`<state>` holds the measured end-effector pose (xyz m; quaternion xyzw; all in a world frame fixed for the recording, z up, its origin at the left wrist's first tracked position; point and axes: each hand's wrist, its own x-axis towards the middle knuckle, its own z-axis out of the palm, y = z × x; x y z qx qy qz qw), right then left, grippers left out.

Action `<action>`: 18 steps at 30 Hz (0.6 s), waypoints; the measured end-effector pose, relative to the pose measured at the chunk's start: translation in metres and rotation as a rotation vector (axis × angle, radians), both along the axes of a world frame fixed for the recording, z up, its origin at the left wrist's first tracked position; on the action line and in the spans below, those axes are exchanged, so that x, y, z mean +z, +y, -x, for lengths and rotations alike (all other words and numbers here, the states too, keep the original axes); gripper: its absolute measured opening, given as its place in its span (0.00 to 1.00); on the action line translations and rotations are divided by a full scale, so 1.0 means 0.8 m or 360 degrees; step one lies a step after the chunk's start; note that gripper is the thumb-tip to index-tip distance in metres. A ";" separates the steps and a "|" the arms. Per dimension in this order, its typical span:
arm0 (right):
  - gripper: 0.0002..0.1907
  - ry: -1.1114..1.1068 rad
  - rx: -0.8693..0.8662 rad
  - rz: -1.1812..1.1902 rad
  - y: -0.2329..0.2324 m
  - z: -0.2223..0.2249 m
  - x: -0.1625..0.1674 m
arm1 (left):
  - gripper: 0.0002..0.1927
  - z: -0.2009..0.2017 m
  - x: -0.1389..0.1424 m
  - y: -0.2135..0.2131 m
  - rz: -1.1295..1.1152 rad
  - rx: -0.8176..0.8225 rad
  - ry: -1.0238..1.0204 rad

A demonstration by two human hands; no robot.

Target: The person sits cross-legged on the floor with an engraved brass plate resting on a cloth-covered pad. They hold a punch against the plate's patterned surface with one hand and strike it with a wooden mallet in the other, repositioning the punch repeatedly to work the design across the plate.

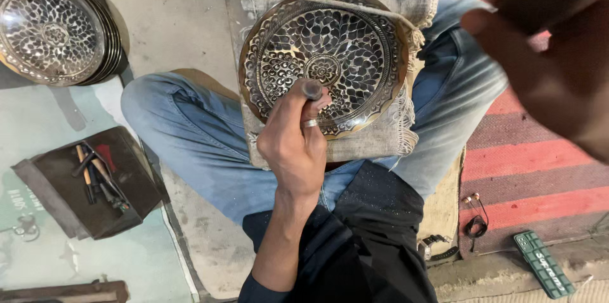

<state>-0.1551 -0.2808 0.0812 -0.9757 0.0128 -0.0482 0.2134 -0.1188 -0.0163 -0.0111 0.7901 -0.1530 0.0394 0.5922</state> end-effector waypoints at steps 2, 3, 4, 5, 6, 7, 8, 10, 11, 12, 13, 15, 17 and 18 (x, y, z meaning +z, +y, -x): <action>0.17 -0.0004 0.0036 0.0062 0.003 0.004 -0.005 | 0.15 0.001 -0.004 -0.001 -0.0004 0.0007 -0.0001; 0.17 0.0008 0.0006 0.0034 0.002 0.006 -0.005 | 0.13 0.001 -0.006 -0.002 -0.0002 0.0011 -0.0006; 0.17 0.0027 -0.0039 -0.0007 0.002 0.008 -0.006 | 0.12 0.000 -0.007 -0.002 -0.0005 0.0011 -0.0005; 0.18 0.0058 -0.0107 -0.0066 0.000 0.010 -0.006 | 0.11 0.000 -0.008 -0.002 0.0157 0.0036 -0.0036; 0.18 0.0109 -0.0199 -0.0134 -0.002 0.012 -0.006 | 0.10 -0.001 -0.008 0.000 0.0320 0.0071 -0.0073; 0.18 0.0167 -0.0299 -0.0204 -0.004 0.014 -0.007 | 0.09 -0.002 -0.007 0.002 0.0481 0.0104 -0.0110; 0.18 0.0227 -0.0407 -0.0263 -0.008 0.017 -0.006 | 0.09 -0.003 -0.005 0.007 0.0589 0.0103 -0.0005; 0.19 0.0242 -0.0443 -0.0383 -0.016 0.026 -0.005 | 0.12 -0.006 0.000 0.017 0.0813 0.0090 0.0205; 0.20 0.0216 -0.0420 -0.0476 -0.018 0.033 -0.006 | 0.11 -0.009 0.003 0.022 0.0752 0.0000 0.0230; 0.21 0.0190 -0.0397 -0.0571 -0.021 0.040 -0.007 | 0.10 -0.013 0.005 0.026 0.0689 -0.0086 0.0256; 0.18 0.0204 -0.0396 -0.0609 -0.022 0.046 -0.010 | 0.09 -0.019 0.007 0.028 0.0627 -0.0173 0.0279; 0.21 0.0150 -0.0559 -0.0919 -0.023 0.063 -0.019 | 0.09 -0.034 0.009 0.031 0.0454 -0.0401 0.0129; 0.28 -0.0001 -0.0790 -0.1330 -0.018 0.081 -0.036 | 0.10 -0.053 0.013 0.032 0.0267 -0.0569 -0.0011; 0.30 -0.0099 -0.0863 -0.1462 -0.016 0.091 -0.045 | 0.11 -0.062 0.016 0.033 0.0170 -0.0634 -0.0077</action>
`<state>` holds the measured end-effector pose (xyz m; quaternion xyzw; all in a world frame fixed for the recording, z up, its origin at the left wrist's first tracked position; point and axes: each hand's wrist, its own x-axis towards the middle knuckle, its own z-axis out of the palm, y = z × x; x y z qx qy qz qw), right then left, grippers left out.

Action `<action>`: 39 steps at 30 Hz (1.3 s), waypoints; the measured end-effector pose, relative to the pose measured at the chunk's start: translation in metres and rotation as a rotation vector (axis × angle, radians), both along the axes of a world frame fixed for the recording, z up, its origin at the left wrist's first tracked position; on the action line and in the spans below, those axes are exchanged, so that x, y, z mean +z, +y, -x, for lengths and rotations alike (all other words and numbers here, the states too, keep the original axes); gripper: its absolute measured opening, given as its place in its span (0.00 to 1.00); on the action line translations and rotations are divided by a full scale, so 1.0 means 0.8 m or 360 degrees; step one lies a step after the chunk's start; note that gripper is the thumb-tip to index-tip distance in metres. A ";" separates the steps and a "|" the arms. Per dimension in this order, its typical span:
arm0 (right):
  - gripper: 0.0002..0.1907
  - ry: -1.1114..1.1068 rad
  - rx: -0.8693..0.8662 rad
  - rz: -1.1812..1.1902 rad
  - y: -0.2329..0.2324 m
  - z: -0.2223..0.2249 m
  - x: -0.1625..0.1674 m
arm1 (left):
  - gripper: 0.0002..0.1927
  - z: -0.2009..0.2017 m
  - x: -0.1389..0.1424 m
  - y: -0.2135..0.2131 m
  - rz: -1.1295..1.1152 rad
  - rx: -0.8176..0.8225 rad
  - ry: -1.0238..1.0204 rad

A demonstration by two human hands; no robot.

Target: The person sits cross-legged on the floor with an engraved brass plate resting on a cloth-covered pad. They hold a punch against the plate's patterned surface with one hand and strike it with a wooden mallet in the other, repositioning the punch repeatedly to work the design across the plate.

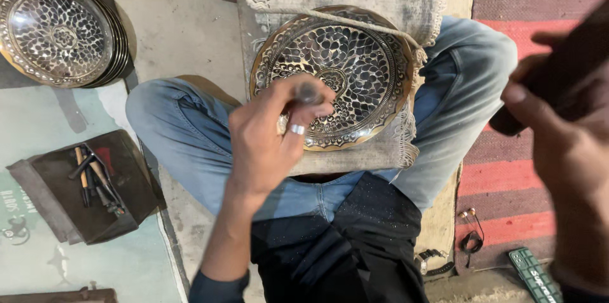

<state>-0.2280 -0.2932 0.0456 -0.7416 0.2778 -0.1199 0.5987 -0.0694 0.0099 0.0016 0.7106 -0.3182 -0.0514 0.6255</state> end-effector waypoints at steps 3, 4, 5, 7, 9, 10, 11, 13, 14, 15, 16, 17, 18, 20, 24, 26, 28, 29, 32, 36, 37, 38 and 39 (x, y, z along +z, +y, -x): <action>0.29 -0.0237 -0.0193 0.0086 0.018 0.028 -0.042 | 0.13 -0.022 0.012 -0.001 -0.0167 -0.0127 -0.0183; 0.29 -0.0286 -0.0291 0.0100 0.026 0.035 -0.059 | 0.14 -0.025 0.015 -0.003 -0.0205 -0.0161 -0.0234; 0.29 -0.0332 -0.0385 0.0112 0.034 0.042 -0.075 | 0.13 -0.024 0.018 -0.006 -0.0209 -0.0091 -0.0216; 0.25 -0.0459 -0.0366 0.0080 0.054 0.055 -0.106 | 0.13 -0.012 0.021 -0.012 -0.0220 0.0049 -0.0183; 0.22 -0.0478 -0.0434 0.0081 0.071 0.064 -0.129 | 0.11 0.012 0.021 -0.019 -0.0010 0.0329 0.0139; 0.22 -0.0299 -0.0396 0.0147 0.074 0.069 -0.133 | 0.10 0.025 0.020 -0.022 0.0096 0.0467 0.0305; 0.23 -0.0126 -0.0354 0.0214 0.074 0.071 -0.134 | 0.10 0.037 0.017 -0.025 0.0162 0.0537 0.0419; 0.21 0.0108 -0.0277 0.0261 0.066 0.070 -0.126 | 0.09 0.053 0.012 -0.031 0.0296 0.0676 0.0655; 0.19 0.0172 -0.0240 0.0241 0.057 0.066 -0.117 | 0.09 0.057 0.008 -0.033 0.0177 0.0734 0.0658; 0.17 0.0234 -0.0201 0.0223 0.047 0.058 -0.107 | 0.09 0.059 0.005 -0.035 0.0059 0.0792 0.0659; 0.15 0.0177 -0.0100 0.0229 0.035 0.048 -0.095 | 0.08 0.060 0.001 -0.037 -0.0058 0.0851 0.0656; 0.14 0.0115 -0.0002 0.0236 0.023 0.035 -0.081 | 0.08 0.061 -0.002 -0.039 -0.0014 0.0860 0.0567; 0.13 0.0054 0.0090 0.0242 0.013 0.022 -0.069 | 0.08 0.062 -0.005 -0.040 0.0029 0.0862 0.0477; 0.17 0.0203 0.0126 0.0552 -0.007 -0.005 -0.038 | 0.07 0.064 -0.010 -0.044 0.0036 0.0894 0.0329; 0.21 -0.0154 0.0667 0.1311 -0.035 -0.061 0.001 | 0.06 0.069 -0.016 -0.052 -0.0034 0.1004 0.0203; 0.20 -0.0165 0.0838 0.1558 -0.047 -0.088 0.011 | 0.06 0.071 -0.017 -0.055 -0.0009 0.1029 0.0212; 0.20 -0.0145 0.0947 0.1597 -0.052 -0.105 0.017 | 0.06 0.070 -0.017 -0.055 0.0055 0.1017 0.0237; 0.20 -0.0147 0.0990 0.1611 -0.051 -0.110 0.020 | 0.06 0.070 -0.016 -0.054 0.0032 0.1025 0.0228; 0.20 -0.0176 0.1072 0.1652 -0.037 -0.121 0.021 | 0.07 0.070 -0.017 -0.052 -0.0040 0.1048 0.0202; 0.21 -0.0175 0.1119 0.1719 -0.010 -0.129 0.025 | 0.08 0.074 -0.021 -0.050 -0.0095 0.1071 0.0233; 0.21 -0.0177 0.1137 0.1732 -0.006 -0.131 0.028 | 0.09 0.075 -0.023 -0.050 -0.0104 0.1074 0.0255; 0.21 -0.0175 0.1148 0.1741 -0.003 -0.132 0.032 | 0.07 0.076 -0.024 -0.050 -0.0126 0.1079 0.0243; 0.21 -0.0175 0.1157 0.1739 -0.001 -0.133 0.036 | 0.05 0.077 -0.025 -0.049 -0.0150 0.1083 0.0232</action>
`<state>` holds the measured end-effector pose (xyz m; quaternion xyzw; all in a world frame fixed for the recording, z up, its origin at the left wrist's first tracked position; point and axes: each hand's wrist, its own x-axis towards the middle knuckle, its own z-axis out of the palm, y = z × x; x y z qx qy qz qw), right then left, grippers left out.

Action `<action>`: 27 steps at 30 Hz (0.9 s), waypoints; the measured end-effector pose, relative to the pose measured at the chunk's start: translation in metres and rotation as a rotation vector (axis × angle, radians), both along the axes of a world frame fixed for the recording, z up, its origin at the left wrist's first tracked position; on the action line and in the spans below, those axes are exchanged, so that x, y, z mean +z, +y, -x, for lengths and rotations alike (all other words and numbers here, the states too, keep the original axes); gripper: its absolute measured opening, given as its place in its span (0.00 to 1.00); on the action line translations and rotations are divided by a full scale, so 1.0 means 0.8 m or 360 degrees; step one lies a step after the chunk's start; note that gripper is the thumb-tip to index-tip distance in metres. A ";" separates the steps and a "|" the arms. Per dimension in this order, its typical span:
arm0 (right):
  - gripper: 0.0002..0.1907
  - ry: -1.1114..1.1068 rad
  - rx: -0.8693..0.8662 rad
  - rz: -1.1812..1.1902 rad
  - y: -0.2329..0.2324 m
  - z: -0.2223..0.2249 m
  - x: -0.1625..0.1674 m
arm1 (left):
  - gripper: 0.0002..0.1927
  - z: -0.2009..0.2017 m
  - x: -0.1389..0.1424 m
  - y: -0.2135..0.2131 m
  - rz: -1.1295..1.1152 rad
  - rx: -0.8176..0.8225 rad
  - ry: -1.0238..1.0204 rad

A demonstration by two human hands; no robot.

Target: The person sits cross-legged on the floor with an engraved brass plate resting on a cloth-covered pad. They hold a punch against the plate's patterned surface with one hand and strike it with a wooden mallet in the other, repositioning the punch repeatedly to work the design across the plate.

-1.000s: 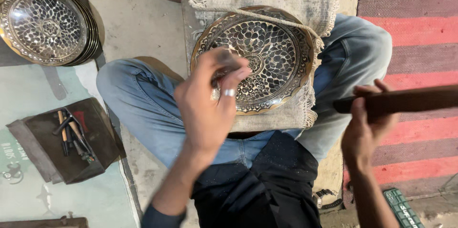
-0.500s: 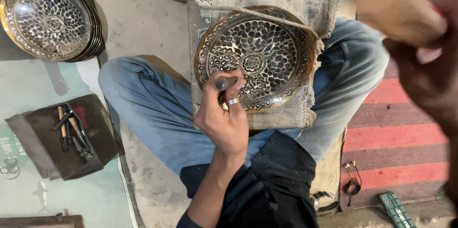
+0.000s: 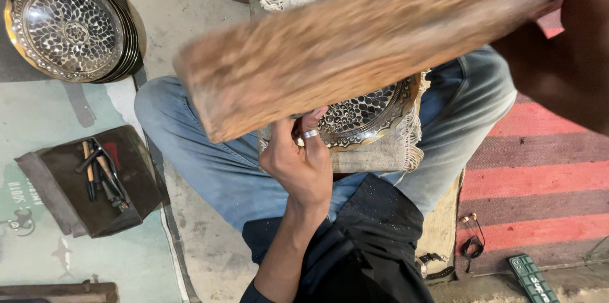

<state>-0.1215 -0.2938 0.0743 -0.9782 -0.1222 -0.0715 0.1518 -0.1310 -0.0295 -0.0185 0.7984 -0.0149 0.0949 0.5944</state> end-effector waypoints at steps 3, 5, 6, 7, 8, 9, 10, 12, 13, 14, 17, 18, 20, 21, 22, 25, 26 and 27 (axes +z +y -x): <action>0.21 0.0016 0.0035 0.0035 0.005 -0.002 0.009 | 0.05 0.000 -0.001 0.001 -0.0088 0.0009 0.0076; 0.21 0.0026 0.0055 0.0060 0.007 -0.004 0.012 | 0.06 -0.002 0.000 0.000 -0.0045 -0.0007 0.0034; 0.21 0.0032 0.0065 0.0067 0.009 -0.004 0.014 | 0.06 -0.003 0.002 -0.001 0.0026 -0.0025 -0.0048; 0.21 0.0042 0.0066 0.0067 0.010 -0.006 0.014 | 0.06 -0.004 0.003 -0.003 0.0097 -0.0041 -0.0125; 0.21 0.0042 0.0067 0.0065 0.011 -0.007 0.017 | 0.06 -0.005 0.005 -0.004 0.0144 -0.0046 -0.0082; 0.21 0.0059 0.0074 0.0055 0.010 -0.009 0.019 | 0.07 -0.005 0.007 -0.005 0.0191 -0.0051 -0.0041; 0.21 0.0073 0.0090 0.0052 0.011 -0.011 0.020 | 0.08 -0.006 0.009 -0.005 0.0233 -0.0051 0.0006; 0.22 0.0081 0.0105 0.0062 0.010 -0.013 0.024 | 0.06 -0.007 0.012 -0.005 0.0160 -0.0026 -0.0005; 0.22 0.0090 0.0119 0.0056 0.010 -0.014 0.026 | 0.06 -0.008 0.013 -0.005 0.0124 -0.0018 -0.0004; 0.22 0.0096 0.0121 0.0056 0.009 -0.015 0.028 | 0.06 -0.008 0.013 -0.005 0.0114 -0.0023 -0.0017; 0.22 0.0109 0.0159 0.0077 0.013 -0.017 0.028 | 0.07 -0.007 0.014 -0.004 0.0054 -0.0021 -0.0048; 0.22 0.0116 0.0168 0.0089 0.014 -0.018 0.028 | 0.06 -0.006 0.014 -0.004 0.0017 -0.0015 -0.0049; 0.22 0.0120 0.0183 0.0106 0.016 -0.020 0.030 | 0.07 -0.005 0.013 -0.004 0.0024 -0.0007 -0.0011; 0.22 0.0120 0.0182 0.0110 0.016 -0.022 0.031 | 0.07 -0.005 0.012 -0.004 0.0069 -0.0008 0.0023; 0.23 0.0123 0.0186 0.0113 0.016 -0.022 0.033 | 0.08 -0.004 0.011 -0.004 0.0114 -0.0009 0.0057; 0.23 0.0121 0.0204 0.0137 0.017 -0.024 0.039 | 0.08 -0.003 0.007 -0.002 0.0042 0.0015 -0.0020; 0.23 0.0117 0.0213 0.0152 0.018 -0.025 0.040 | 0.07 -0.002 0.006 -0.001 -0.0028 0.0020 -0.0026; 0.23 0.0123 0.0211 0.0145 0.019 -0.024 0.041 | 0.07 -0.001 0.005 -0.001 -0.0100 0.0028 -0.0029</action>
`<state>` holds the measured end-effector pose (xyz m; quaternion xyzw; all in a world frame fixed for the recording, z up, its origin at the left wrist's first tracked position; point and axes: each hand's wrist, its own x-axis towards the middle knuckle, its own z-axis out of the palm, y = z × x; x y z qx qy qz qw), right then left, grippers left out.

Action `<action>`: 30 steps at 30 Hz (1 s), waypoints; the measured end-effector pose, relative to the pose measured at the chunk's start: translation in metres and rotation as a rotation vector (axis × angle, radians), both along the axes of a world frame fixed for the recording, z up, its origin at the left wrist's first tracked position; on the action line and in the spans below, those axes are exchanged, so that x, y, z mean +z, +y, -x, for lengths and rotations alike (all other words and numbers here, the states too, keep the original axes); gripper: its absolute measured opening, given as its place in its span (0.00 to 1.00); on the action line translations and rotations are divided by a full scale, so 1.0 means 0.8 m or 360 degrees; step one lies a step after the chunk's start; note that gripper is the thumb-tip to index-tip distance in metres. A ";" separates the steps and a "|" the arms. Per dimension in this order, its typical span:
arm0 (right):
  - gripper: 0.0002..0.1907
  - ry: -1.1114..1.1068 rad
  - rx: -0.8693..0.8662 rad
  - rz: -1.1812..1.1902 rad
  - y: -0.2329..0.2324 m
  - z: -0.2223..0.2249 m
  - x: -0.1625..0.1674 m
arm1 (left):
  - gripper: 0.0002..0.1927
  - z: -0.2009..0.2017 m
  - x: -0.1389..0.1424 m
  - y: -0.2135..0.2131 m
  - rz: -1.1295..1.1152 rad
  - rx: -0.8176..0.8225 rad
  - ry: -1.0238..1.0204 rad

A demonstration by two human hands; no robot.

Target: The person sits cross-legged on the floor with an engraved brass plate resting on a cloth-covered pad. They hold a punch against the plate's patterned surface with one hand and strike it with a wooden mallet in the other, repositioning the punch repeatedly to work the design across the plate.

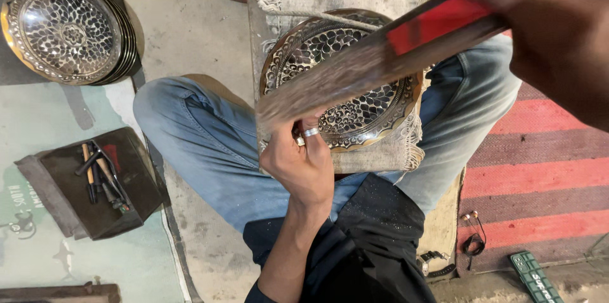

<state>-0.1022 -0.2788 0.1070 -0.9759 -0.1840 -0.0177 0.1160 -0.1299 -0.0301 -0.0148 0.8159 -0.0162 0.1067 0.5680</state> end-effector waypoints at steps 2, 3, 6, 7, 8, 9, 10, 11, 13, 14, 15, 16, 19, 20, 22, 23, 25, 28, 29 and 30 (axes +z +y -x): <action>0.23 0.0013 0.0000 0.0006 0.002 0.000 0.001 | 0.08 0.001 -0.001 0.000 0.0004 -0.0013 0.0022; 0.23 0.0018 0.0007 0.0015 0.002 -0.002 0.001 | 0.09 0.000 0.000 0.000 0.0086 -0.0038 0.0036; 0.24 0.0026 -0.0002 0.0036 0.002 0.000 0.004 | 0.09 -0.002 0.002 -0.001 0.0125 -0.0073 -0.0013; 0.24 0.0031 -0.0001 0.0041 0.002 -0.001 0.004 | 0.08 -0.003 0.003 -0.001 0.0098 -0.0068 -0.0037; 0.24 0.0044 0.0006 0.0038 0.000 -0.002 0.006 | 0.09 -0.003 0.005 -0.001 0.0112 -0.0069 -0.0021; 0.24 0.0053 0.0026 0.0029 0.003 -0.002 0.006 | 0.09 -0.004 0.006 -0.002 0.0127 -0.0071 -0.0011; 0.24 0.0061 0.0035 0.0015 0.002 -0.003 0.007 | 0.10 -0.004 0.008 -0.002 0.0145 -0.0079 -0.0003; 0.25 0.0076 0.0047 0.0004 0.002 -0.004 0.009 | 0.08 -0.005 0.009 -0.003 0.0156 -0.0076 -0.0007; 0.24 0.0052 0.0032 -0.0067 0.006 -0.006 0.008 | 0.06 -0.005 0.011 -0.004 0.0176 -0.0062 -0.0005; 0.24 0.0039 0.0024 -0.0106 0.009 -0.008 0.007 | 0.07 -0.005 0.011 -0.004 0.0175 -0.0071 -0.0007; 0.27 0.0053 -0.0030 0.0096 0.013 -0.009 0.009 | 0.08 -0.005 0.012 -0.003 0.0176 -0.0083 -0.0013; 0.29 0.0051 -0.0057 0.0204 0.015 -0.010 0.013 | 0.10 -0.005 0.012 -0.003 0.0182 -0.0101 -0.0023; 0.30 0.0041 -0.0054 0.0325 0.020 -0.010 0.023 | 0.07 -0.005 0.013 -0.003 0.0239 -0.0068 0.0020; 0.30 0.0035 -0.0030 0.0325 0.021 -0.011 0.025 | 0.07 -0.005 0.013 -0.003 0.0203 -0.0078 -0.0001; 0.28 0.0052 -0.0085 0.0272 0.025 -0.013 0.026 | 0.09 -0.005 0.013 -0.001 0.0141 -0.0115 -0.0056; 0.26 0.0077 -0.0160 0.0215 0.025 -0.012 0.024 | 0.08 -0.005 0.013 0.000 0.0188 -0.0113 -0.0033; 0.24 0.0145 -0.0303 0.0031 0.026 -0.015 0.014 | 0.06 -0.005 0.013 0.000 0.0276 -0.0083 0.0022; 0.24 0.0011 -0.0071 -0.0019 0.017 -0.015 0.014 | 0.10 -0.004 0.010 0.000 0.0158 -0.0113 -0.0004; 0.24 -0.0039 -0.0010 -0.0015 0.014 -0.013 0.014 | 0.10 -0.004 0.008 0.000 0.0247 -0.0132 -0.0002; 0.22 -0.0050 -0.0023 -0.0025 0.011 -0.011 0.012 | 0.11 -0.003 0.006 -0.002 0.0331 -0.0138 0.0005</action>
